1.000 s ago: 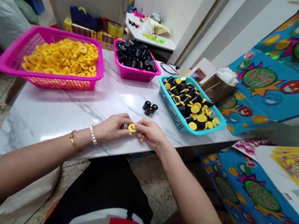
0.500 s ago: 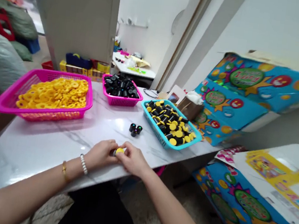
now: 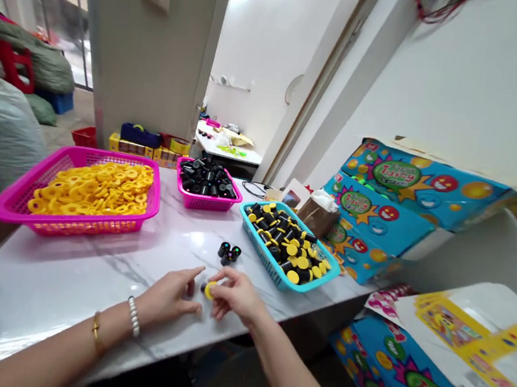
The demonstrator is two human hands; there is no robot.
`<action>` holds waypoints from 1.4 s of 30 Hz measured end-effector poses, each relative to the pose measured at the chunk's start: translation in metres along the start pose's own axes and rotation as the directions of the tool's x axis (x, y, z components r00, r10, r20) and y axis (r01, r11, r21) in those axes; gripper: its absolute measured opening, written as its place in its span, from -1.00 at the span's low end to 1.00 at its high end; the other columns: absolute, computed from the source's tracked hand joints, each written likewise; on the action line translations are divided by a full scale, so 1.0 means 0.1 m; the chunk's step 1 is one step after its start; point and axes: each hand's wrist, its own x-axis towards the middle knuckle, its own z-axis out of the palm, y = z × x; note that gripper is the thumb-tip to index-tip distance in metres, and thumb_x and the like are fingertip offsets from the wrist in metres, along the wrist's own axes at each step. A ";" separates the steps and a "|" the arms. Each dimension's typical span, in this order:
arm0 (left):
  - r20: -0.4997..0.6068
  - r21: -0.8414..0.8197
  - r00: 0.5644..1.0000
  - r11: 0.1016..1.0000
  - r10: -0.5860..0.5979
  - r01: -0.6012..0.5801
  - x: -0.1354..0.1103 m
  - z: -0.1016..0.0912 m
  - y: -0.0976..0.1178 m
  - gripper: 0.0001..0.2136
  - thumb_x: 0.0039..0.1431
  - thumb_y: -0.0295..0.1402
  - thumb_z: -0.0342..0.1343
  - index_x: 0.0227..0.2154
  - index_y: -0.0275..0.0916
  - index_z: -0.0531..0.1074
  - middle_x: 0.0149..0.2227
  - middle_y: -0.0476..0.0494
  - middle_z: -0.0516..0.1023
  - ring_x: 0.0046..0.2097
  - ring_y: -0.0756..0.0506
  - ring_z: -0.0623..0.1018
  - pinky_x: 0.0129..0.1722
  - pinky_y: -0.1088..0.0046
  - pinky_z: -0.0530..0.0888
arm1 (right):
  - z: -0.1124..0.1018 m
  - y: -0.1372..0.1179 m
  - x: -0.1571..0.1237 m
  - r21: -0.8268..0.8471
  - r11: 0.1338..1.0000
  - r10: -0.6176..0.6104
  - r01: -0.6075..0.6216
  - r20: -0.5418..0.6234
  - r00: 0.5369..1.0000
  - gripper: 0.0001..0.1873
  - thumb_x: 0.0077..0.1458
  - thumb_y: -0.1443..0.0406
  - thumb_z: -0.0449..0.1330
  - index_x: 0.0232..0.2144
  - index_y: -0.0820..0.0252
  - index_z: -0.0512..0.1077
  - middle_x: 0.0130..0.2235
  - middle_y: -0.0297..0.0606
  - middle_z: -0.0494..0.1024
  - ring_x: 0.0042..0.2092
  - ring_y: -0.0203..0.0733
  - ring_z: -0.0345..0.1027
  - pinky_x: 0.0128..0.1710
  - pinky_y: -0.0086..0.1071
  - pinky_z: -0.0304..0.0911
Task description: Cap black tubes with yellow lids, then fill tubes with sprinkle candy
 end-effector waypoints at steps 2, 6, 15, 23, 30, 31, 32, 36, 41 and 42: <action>0.003 -0.058 1.000 0.998 0.003 -0.003 -0.01 -0.02 -0.01 -0.31 -0.04 -0.15 0.23 0.17 -0.24 0.21 -0.29 -0.07 0.51 -0.35 -0.07 0.46 -0.30 0.43 0.35 | -0.13 -0.22 -0.05 -0.024 0.995 -0.096 0.094 -0.090 0.991 -0.56 -0.16 0.10 0.35 -0.28 0.21 0.35 -0.66 -0.41 0.47 -0.63 -0.27 0.39 -0.67 -0.50 0.29; -0.071 -0.043 0.995 0.996 0.073 -0.076 -0.03 -0.08 0.03 -0.36 0.02 -0.14 0.19 0.16 -0.21 0.23 -0.15 -0.13 0.47 -0.36 -0.04 0.44 -0.27 0.42 0.37 | -0.20 -0.37 -0.09 -0.014 0.997 -0.073 0.072 -0.050 0.996 -0.59 -0.12 0.12 0.33 -0.27 0.18 0.32 -0.64 -0.44 0.48 -0.63 -0.28 0.40 -0.68 -0.50 0.30; 0.117 0.117 0.988 0.986 0.101 -0.115 -0.05 -0.07 0.10 -0.64 0.06 -0.21 0.12 -0.06 -0.15 0.45 -0.32 -0.07 0.49 -0.31 -0.09 0.47 -0.30 0.43 0.33 | 0.17 0.18 -0.03 -0.109 0.991 0.084 -0.078 0.055 0.995 -0.72 -0.04 0.17 0.24 -0.32 0.12 0.25 -0.70 -0.57 0.36 -0.72 -0.38 0.23 -0.73 -0.57 0.18; 0.089 0.031 0.995 0.998 0.043 -0.046 -0.02 -0.16 0.07 -0.57 0.12 -0.19 0.04 0.04 -0.23 0.41 -0.34 -0.06 0.55 -0.38 -0.04 0.47 -0.30 0.46 0.37 | -0.38 -0.05 -0.39 -0.344 0.936 -0.131 0.077 -0.137 0.982 -0.78 0.02 0.23 0.13 -0.24 0.12 0.36 -0.62 -0.49 0.38 -0.62 -0.30 0.34 -0.69 -0.50 0.21; 0.041 0.030 0.996 0.997 0.074 -0.075 0.00 -0.15 0.04 -0.60 0.11 -0.19 0.08 -0.02 -0.23 0.47 -0.32 -0.08 0.57 -0.39 -0.03 0.46 -0.30 0.48 0.37 | -1.37 -0.68 -0.38 -0.716 0.698 -0.536 -0.015 -0.536 0.652 -0.76 0.12 0.24 0.10 -0.14 0.11 0.39 -0.47 -0.25 0.53 -0.56 -0.19 0.40 -0.51 -0.29 0.28; 0.037 0.035 0.996 0.996 0.077 -0.079 0.00 -0.15 0.03 -0.61 0.12 -0.19 0.08 -0.03 -0.23 0.48 -0.33 -0.08 0.57 -0.39 -0.03 0.47 -0.30 0.48 0.37 | -1.34 -0.71 -0.30 -0.726 0.688 -0.533 -0.010 -0.515 0.672 -0.76 0.12 0.22 0.11 -0.15 0.10 0.41 -0.47 -0.27 0.53 -0.57 -0.20 0.39 -0.48 -0.28 0.29; 0.035 0.040 0.996 0.996 0.081 -0.083 0.01 -0.16 0.02 -0.62 0.12 -0.19 0.09 -0.04 -0.23 0.49 -0.33 -0.09 0.58 -0.39 -0.03 0.47 -0.29 0.48 0.37 | -1.26 -0.70 -0.23 -0.742 0.670 -0.530 0.005 -0.474 0.703 -0.77 0.11 0.21 0.13 -0.18 0.09 0.44 -0.47 -0.30 0.53 -0.56 -0.20 0.39 -0.46 -0.28 0.30; -0.008 0.065 0.998 0.996 0.065 -0.064 0.01 -0.17 -0.03 -0.64 0.13 -0.20 0.09 -0.06 -0.24 0.50 -0.31 -0.12 0.59 -0.36 -0.04 0.49 -0.26 0.45 0.39 | -0.62 -0.56 0.07 -0.867 0.469 -0.607 0.166 -0.180 0.774 -0.80 0.09 0.25 0.14 -0.26 0.13 0.51 -0.41 -0.29 0.55 -0.39 -0.18 0.43 -0.29 -0.29 0.31; -0.065 0.093 0.998 0.996 -0.005 0.011 0.01 -0.16 -0.06 -0.69 0.12 -0.19 0.09 -0.15 -0.22 0.55 -0.34 -0.14 0.61 -0.32 -0.10 0.54 -0.25 0.40 0.42 | 0.27 -0.71 0.41 -0.854 0.324 -0.716 0.406 0.059 0.696 -0.81 0.15 0.25 0.11 -0.27 0.14 0.51 -0.30 -0.22 0.58 -0.27 -0.14 0.42 -0.19 -0.28 0.27; -0.070 0.100 0.998 0.995 -0.011 0.018 0.01 -0.15 -0.07 -0.70 0.12 -0.19 0.10 -0.18 -0.21 0.56 -0.35 -0.14 0.61 -0.32 -0.11 0.54 -0.26 0.40 0.42 | 0.45 -0.81 0.52 -0.834 0.304 -0.735 0.460 0.102 0.670 -0.81 0.15 0.23 0.12 -0.28 0.14 0.51 -0.29 -0.21 0.58 -0.24 -0.13 0.42 -0.15 -0.27 0.27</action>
